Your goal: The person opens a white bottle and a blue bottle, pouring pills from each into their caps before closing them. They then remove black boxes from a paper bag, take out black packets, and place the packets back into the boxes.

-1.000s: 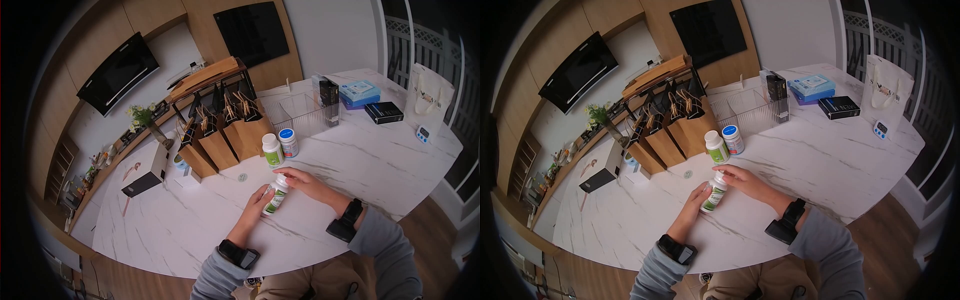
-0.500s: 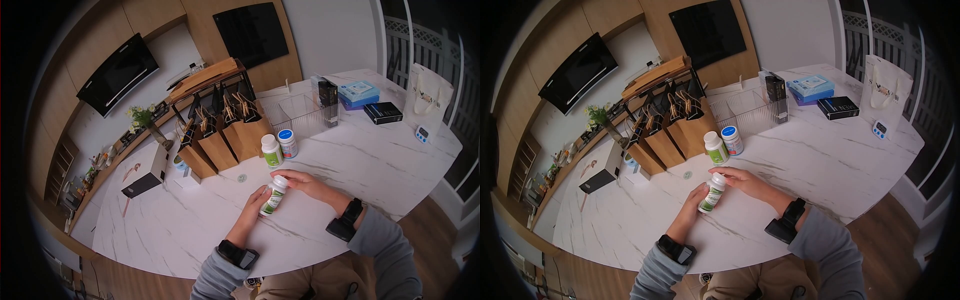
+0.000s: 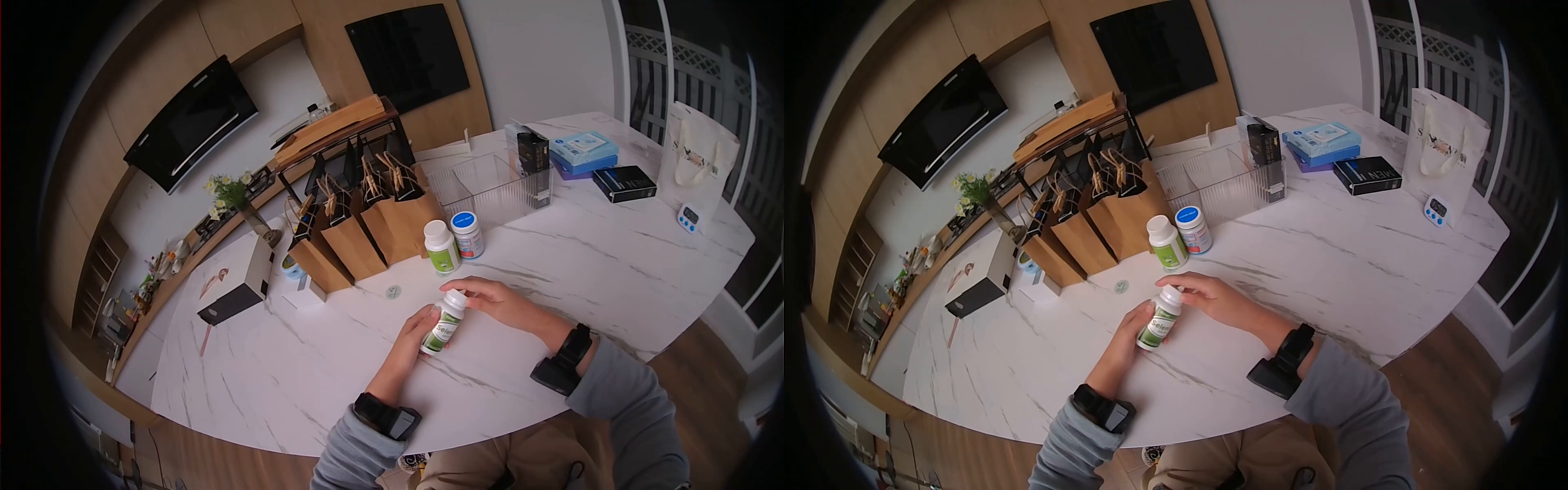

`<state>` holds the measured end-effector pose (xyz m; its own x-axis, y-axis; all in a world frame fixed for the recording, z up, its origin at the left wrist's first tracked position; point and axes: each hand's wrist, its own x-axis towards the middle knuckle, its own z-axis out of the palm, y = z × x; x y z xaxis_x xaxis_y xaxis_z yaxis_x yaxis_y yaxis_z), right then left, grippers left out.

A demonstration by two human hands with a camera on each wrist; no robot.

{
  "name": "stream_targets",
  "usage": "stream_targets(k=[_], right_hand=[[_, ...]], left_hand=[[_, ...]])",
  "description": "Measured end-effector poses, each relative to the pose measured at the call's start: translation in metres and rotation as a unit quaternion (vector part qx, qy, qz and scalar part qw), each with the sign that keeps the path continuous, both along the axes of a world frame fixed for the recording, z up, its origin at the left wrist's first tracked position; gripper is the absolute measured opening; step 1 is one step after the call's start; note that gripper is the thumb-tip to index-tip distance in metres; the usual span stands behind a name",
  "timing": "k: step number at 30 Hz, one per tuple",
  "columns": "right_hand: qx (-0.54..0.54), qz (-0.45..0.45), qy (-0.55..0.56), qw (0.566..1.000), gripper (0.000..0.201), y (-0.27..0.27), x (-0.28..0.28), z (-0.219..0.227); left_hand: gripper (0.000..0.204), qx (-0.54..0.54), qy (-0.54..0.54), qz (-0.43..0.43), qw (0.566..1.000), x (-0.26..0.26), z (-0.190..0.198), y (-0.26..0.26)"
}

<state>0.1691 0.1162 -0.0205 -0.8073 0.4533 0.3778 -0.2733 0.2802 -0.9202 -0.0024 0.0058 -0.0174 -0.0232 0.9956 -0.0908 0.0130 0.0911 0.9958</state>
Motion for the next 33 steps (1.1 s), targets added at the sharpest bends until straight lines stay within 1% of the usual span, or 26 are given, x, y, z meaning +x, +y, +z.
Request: stream_targets(k=[2,3,5,9,11,12,14,15,17,21,23,27,29,30,32,33], right_hand=[[0.049,-0.026,0.001,0.998,0.030,0.001,-0.001,-0.002],[0.049,-0.026,0.001,0.998,0.030,0.002,-0.001,-0.003],[0.081,-0.049,-0.003,0.995,0.026,0.004,-0.001,-0.005],[0.048,-0.061,-0.023,0.997,0.023,0.003,-0.001,-0.008],[0.000,-0.068,-0.086,0.994,0.024,0.002,0.001,-0.006],[0.000,-0.068,-0.086,0.994,0.024,0.003,0.002,-0.007],[0.041,-0.072,-0.136,0.987,0.021,0.007,0.002,-0.011],[0.041,-0.072,-0.136,0.987,0.021,0.007,0.001,-0.011],[0.066,-0.087,-0.167,0.980,0.025,0.007,0.002,-0.009],[0.063,-0.105,-0.153,0.981,0.030,0.002,0.003,-0.006],[-0.053,-0.089,-0.175,0.979,0.034,0.004,0.006,-0.005],[-0.058,-0.095,-0.138,0.984,0.034,0.001,0.004,-0.005],[-0.052,-0.085,-0.089,0.991,0.030,0.000,0.004,-0.004],[-0.052,-0.085,-0.090,0.991,0.030,0.002,0.002,-0.007],[-0.053,-0.043,-0.103,0.992,0.027,0.006,0.000,-0.013],[-0.053,-0.043,-0.103,0.992,0.027,0.006,0.000,-0.013]], left_hand=[[0.041,-0.013,0.011,-0.002,1.000,0.002,0.005,-0.001],[0.041,-0.013,0.011,-0.002,1.000,0.002,0.004,-0.001],[0.041,0.001,0.024,-0.013,1.000,0.002,0.001,0.000],[0.040,-0.006,0.034,-0.032,0.999,0.003,0.006,-0.002],[0.038,-0.012,0.048,-0.029,0.998,0.005,0.006,-0.002],[0.038,-0.012,0.048,-0.029,0.998,0.005,0.005,-0.002],[0.038,-0.014,0.064,-0.027,0.998,0.005,0.001,-0.001],[0.038,-0.014,0.063,-0.027,0.998,0.006,0.000,-0.001],[0.038,0.010,0.062,-0.034,0.997,0.007,0.000,-0.001],[0.037,0.011,0.069,-0.039,0.997,0.008,0.003,-0.002],[0.037,0.008,0.069,-0.040,0.997,0.006,-0.001,0.000],[0.039,0.005,0.085,-0.035,0.996,0.003,-0.002,0.001],[0.041,0.016,0.085,-0.034,0.996,0.002,-0.004,0.002],[0.041,0.017,0.084,-0.033,0.996,0.003,-0.003,0.002],[0.042,0.004,0.076,-0.008,0.997,0.004,0.001,0.001],[0.042,0.004,0.076,-0.007,0.997,0.005,0.003,0.000]])
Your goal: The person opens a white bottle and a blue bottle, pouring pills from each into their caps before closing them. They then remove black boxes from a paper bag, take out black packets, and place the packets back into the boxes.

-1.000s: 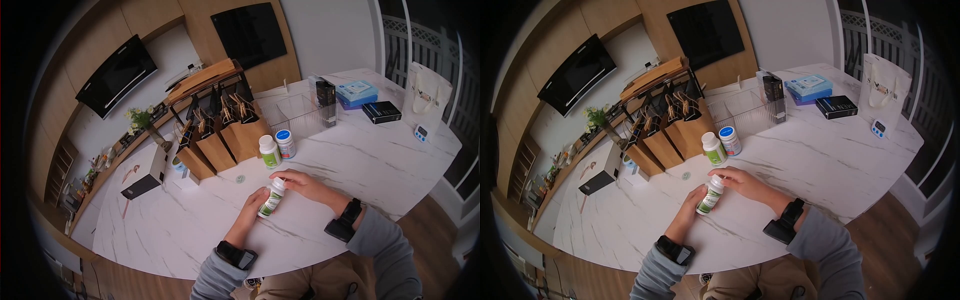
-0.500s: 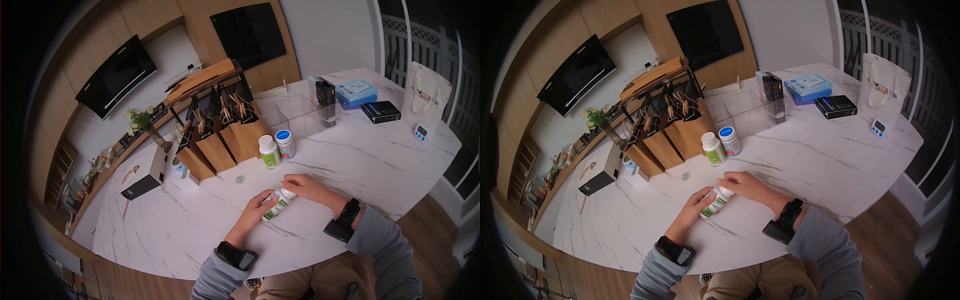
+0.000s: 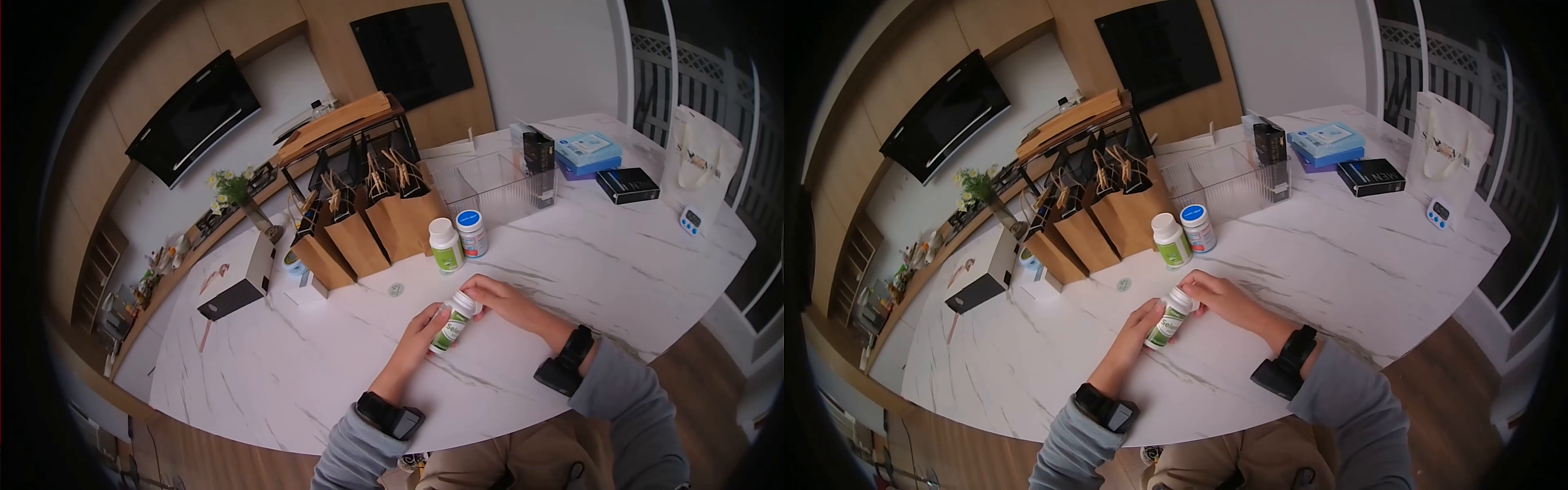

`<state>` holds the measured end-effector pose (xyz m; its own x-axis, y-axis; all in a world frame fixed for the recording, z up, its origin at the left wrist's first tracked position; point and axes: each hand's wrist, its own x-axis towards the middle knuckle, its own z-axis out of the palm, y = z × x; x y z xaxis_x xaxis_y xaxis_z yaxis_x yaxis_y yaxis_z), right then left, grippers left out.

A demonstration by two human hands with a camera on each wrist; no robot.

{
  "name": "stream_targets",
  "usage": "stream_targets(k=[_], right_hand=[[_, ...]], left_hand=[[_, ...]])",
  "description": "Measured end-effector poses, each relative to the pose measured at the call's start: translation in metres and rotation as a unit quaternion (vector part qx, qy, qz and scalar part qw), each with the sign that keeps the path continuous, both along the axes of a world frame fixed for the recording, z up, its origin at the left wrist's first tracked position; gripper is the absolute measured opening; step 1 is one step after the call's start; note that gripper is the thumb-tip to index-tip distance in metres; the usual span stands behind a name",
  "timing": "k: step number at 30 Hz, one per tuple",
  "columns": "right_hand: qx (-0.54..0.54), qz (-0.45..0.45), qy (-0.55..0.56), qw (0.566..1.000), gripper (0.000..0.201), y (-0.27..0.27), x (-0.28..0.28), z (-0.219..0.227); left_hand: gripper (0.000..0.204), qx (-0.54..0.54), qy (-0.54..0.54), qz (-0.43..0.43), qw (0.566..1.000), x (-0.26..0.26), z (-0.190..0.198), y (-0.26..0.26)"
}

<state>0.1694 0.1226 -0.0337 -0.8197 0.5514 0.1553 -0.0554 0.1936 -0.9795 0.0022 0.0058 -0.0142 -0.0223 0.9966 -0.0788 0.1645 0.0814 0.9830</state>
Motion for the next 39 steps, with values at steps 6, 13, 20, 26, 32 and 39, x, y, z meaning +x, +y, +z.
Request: stream_targets(k=[6,13,20,26,32,39], right_hand=[[-0.060,0.053,0.067,0.995,0.033,-0.002,-0.001,0.002],[-0.014,0.035,0.055,0.998,0.045,0.000,-0.004,-0.003],[0.084,0.002,0.095,0.992,0.045,-0.001,0.000,0.007],[0.033,0.078,0.091,0.992,0.043,0.010,0.005,0.006],[-0.092,0.125,0.100,0.983,0.041,0.004,0.003,0.012],[-0.066,0.113,0.068,0.989,0.042,0.001,0.003,0.016]], left_hand=[[0.044,-0.005,-0.063,0.032,0.998,-0.007,-0.003,0.001],[0.044,-0.002,-0.040,0.029,0.999,-0.002,0.000,0.002],[0.042,0.007,-0.048,0.006,0.999,-0.005,-0.007,0.003],[0.041,0.006,-0.045,0.010,0.999,0.001,-0.002,0.000],[0.042,0.018,-0.101,-0.040,0.994,-0.010,-0.003,0.000],[0.043,-0.002,-0.113,-0.027,0.993,-0.014,-0.006,-0.002]])
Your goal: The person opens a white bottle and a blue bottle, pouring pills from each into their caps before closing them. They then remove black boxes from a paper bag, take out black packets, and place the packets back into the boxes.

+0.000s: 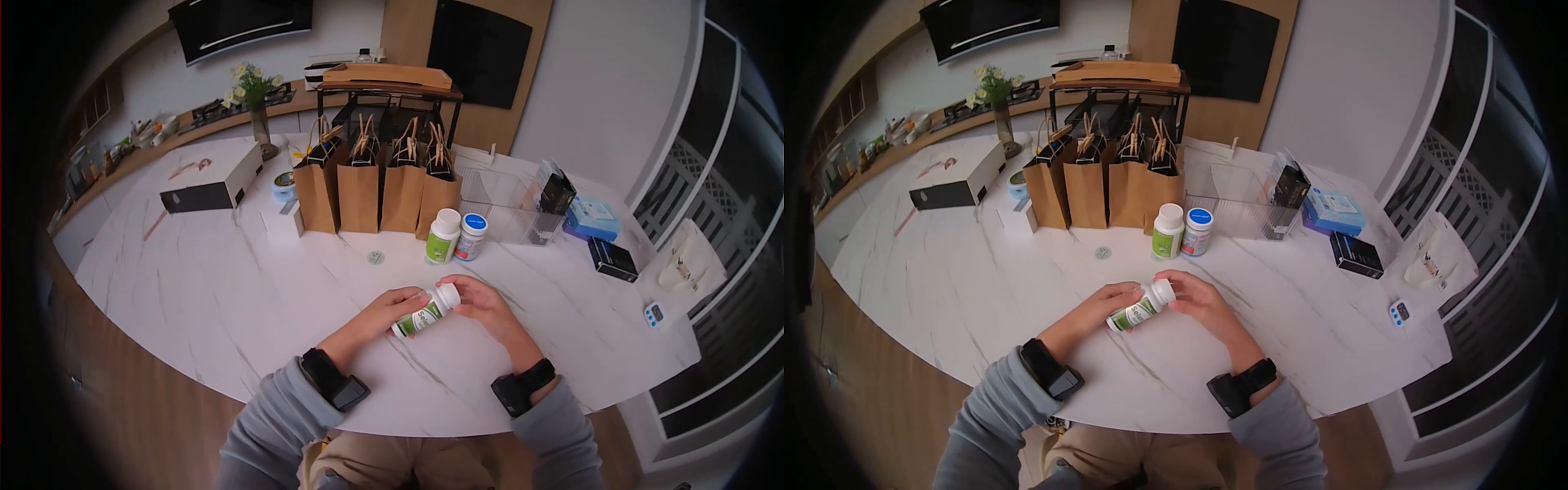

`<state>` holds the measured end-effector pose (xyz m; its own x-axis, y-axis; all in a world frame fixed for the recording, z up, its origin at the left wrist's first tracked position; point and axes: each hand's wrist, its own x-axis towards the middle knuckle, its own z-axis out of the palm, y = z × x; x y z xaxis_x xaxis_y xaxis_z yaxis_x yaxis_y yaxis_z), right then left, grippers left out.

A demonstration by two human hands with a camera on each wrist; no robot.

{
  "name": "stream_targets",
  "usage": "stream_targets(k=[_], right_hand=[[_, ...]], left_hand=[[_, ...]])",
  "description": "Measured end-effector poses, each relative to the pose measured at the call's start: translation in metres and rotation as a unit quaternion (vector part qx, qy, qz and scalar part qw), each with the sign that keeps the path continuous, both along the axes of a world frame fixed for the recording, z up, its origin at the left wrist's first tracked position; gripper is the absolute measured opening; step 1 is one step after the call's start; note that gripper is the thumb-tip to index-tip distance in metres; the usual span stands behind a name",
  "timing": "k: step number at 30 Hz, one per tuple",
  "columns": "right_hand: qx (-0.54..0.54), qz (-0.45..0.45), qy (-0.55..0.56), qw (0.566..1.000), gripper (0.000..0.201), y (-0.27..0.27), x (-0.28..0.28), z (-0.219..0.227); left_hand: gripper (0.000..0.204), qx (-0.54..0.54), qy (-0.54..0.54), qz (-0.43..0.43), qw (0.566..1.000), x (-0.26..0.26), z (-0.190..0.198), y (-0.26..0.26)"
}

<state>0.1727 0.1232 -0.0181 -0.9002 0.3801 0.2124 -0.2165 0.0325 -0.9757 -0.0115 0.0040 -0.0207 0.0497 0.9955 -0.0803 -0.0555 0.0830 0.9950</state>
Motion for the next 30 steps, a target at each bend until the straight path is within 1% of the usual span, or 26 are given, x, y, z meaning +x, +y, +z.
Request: stream_targets(k=[2,3,5,6,8,12,14,15,17,18,19,20,21,23,24,26,27,29,30], right_hand=[[0.044,-0.011,-0.016,0.999,0.041,-0.002,0.000,0.003],[0.050,-0.005,-0.025,0.998,0.041,-0.002,0.000,0.003],[0.037,-0.016,-0.026,0.999,0.040,-0.003,0.000,0.002],[0.043,-0.012,-0.035,0.998,0.040,-0.004,0.000,0.003],[0.041,-0.025,-0.035,0.998,0.039,-0.007,0.001,0.006],[0.016,-0.029,-0.082,0.996,0.038,-0.015,0.001,0.014],[0.026,-0.073,-0.078,0.994,0.030,-0.015,-0.002,0.008],[0.027,-0.072,-0.082,0.994,0.030,-0.010,-0.002,0.003],[0.056,-0.092,-0.110,0.988,0.015,-0.001,-0.001,-0.007],[0.057,-0.090,-0.113,0.988,0.015,0.000,0.000,-0.010],[0.069,-0.108,-0.131,0.983,0.011,-0.001,0.001,-0.011],[0.081,-0.127,-0.149,0.977,0.015,-0.001,0.001,-0.012],[0.082,-0.124,-0.152,0.977,0.015,0.000,0.002,-0.012],[0.096,-0.127,-0.163,0.974,0.035,0.003,0.004,-0.014],[0.096,-0.125,-0.165,0.974,0.035,0.003,0.005,-0.015],[0.026,-0.078,-0.105,0.991,0.053,0.003,0.004,-0.016],[0.027,-0.075,-0.106,0.991,0.053,0.002,0.002,-0.016],[-0.029,-0.124,-0.058,0.990,0.062,-0.002,-0.003,-0.016],[-0.028,-0.122,-0.059,0.990,0.062,-0.005,-0.006,-0.013]], left_hand=[[0.044,-0.006,0.037,-0.002,0.999,0.000,0.001,-0.001],[0.044,0.000,0.028,0.004,1.000,0.000,0.002,-0.001],[0.044,0.000,0.050,0.009,0.999,0.001,0.005,-0.003],[0.044,0.005,0.040,0.013,0.999,0.000,0.006,-0.003],[0.043,-0.006,0.057,-0.024,0.998,-0.004,0.007,-0.003],[0.044,0.001,0.054,-0.028,0.998,-0.006,0.004,-0.003],[0.046,-0.003,0.089,-0.016,0.996,-0.006,0.003,-0.002],[0.046,-0.002,0.085,-0.015,0.996,-0.005,0.003,-0.002],[0.049,0.033,0.098,0.001,0.995,-0.002,0.002,-0.003],[0.049,0.033,0.094,0.003,0.995,-0.002,-0.001,-0.001],[0.049,0.047,0.104,-0.005,0.994,-0.002,-0.004,0.000],[0.049,0.060,0.113,-0.012,0.992,-0.002,-0.007,0.001],[0.049,0.060,0.110,-0.010,0.992,-0.002,-0.008,0.001],[0.049,0.064,0.119,-0.034,0.990,-0.002,-0.005,0.000],[0.049,0.064,0.117,-0.032,0.991,0.000,-0.006,0.000],[0.049,0.088,0.135,-0.035,0.986,0.003,-0.009,0.001],[0.049,0.088,0.134,-0.031,0.987,0.003,-0.010,0.002],[0.050,0.092,0.085,-0.011,0.992,0.003,-0.009,0.003],[0.050,0.091,0.084,-0.008,0.992,0.003,-0.007,0.002]])
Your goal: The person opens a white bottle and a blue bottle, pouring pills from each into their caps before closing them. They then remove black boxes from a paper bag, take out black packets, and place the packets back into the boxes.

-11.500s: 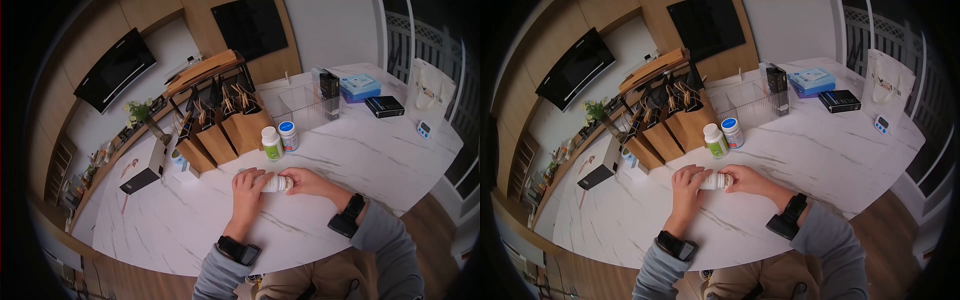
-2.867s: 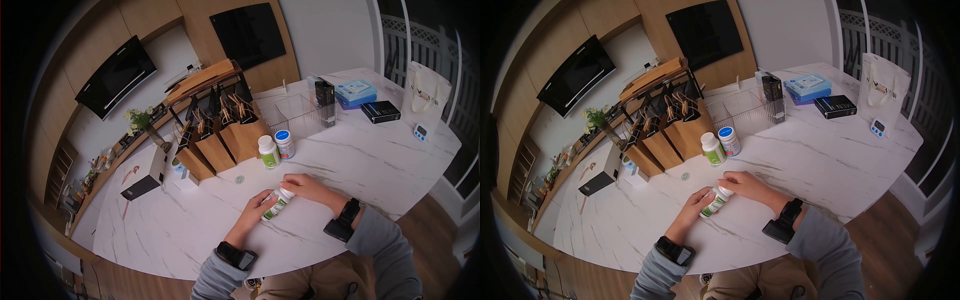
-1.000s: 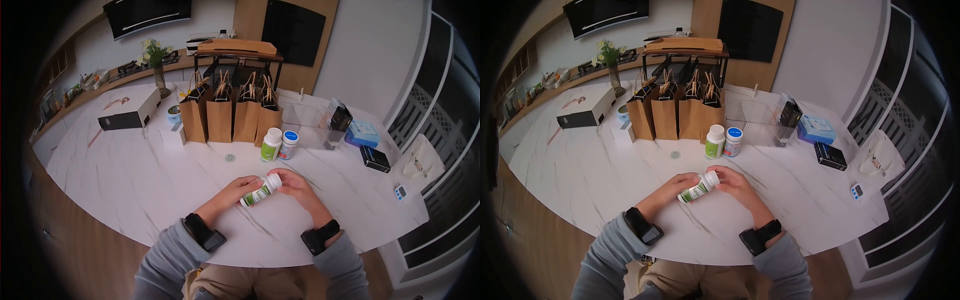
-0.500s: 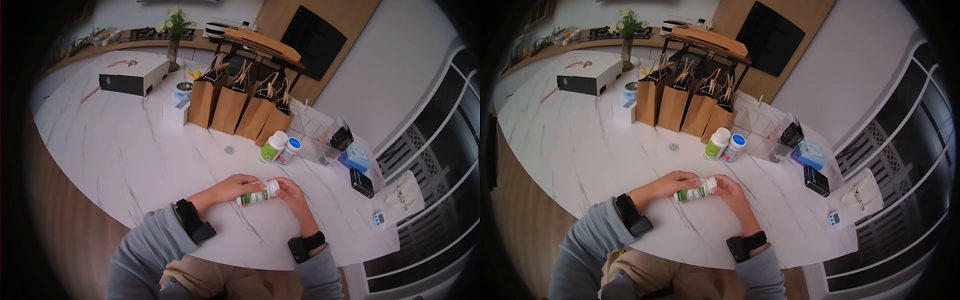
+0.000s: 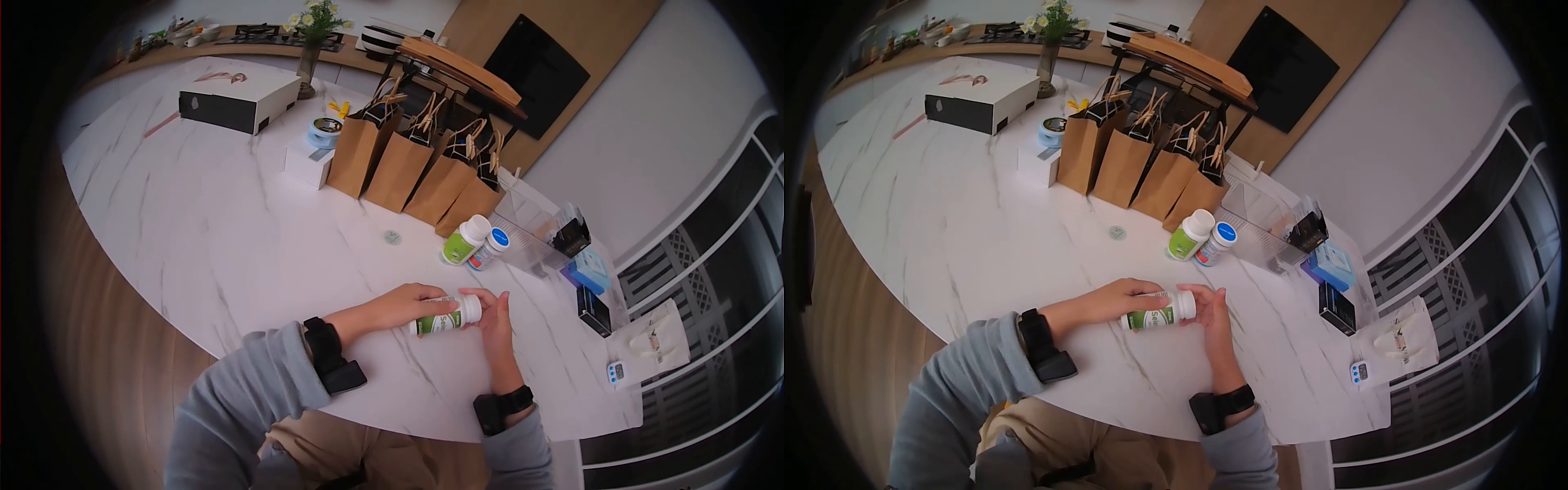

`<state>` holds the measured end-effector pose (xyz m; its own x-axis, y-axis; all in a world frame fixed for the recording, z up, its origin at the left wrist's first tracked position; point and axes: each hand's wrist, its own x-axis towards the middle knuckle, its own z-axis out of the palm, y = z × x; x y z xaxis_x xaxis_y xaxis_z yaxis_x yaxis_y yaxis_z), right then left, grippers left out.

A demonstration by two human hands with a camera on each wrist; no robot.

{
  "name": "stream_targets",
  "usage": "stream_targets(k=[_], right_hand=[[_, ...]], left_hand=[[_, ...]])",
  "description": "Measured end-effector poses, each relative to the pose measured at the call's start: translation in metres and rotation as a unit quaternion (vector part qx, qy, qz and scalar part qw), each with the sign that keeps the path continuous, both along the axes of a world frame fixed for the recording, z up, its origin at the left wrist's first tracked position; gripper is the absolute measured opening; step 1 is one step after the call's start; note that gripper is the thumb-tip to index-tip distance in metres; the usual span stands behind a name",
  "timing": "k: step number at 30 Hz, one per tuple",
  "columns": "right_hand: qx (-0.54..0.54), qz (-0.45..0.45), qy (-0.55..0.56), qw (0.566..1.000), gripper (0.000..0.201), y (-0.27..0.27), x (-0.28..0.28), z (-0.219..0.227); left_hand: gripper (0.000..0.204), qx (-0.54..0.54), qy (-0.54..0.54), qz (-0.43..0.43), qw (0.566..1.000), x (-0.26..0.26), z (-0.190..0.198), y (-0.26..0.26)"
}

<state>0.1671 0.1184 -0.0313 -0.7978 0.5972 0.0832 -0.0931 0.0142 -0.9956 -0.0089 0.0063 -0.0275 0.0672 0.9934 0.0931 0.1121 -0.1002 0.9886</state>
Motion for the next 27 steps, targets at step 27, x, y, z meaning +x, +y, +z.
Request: stream_targets(k=[27], right_hand=[[0.026,-0.044,0.038,0.998,0.076,-0.014,-0.008,0.017]], left_hand=[[0.049,-0.047,-0.066,0.013,0.997,-0.002,0.004,-0.001]])
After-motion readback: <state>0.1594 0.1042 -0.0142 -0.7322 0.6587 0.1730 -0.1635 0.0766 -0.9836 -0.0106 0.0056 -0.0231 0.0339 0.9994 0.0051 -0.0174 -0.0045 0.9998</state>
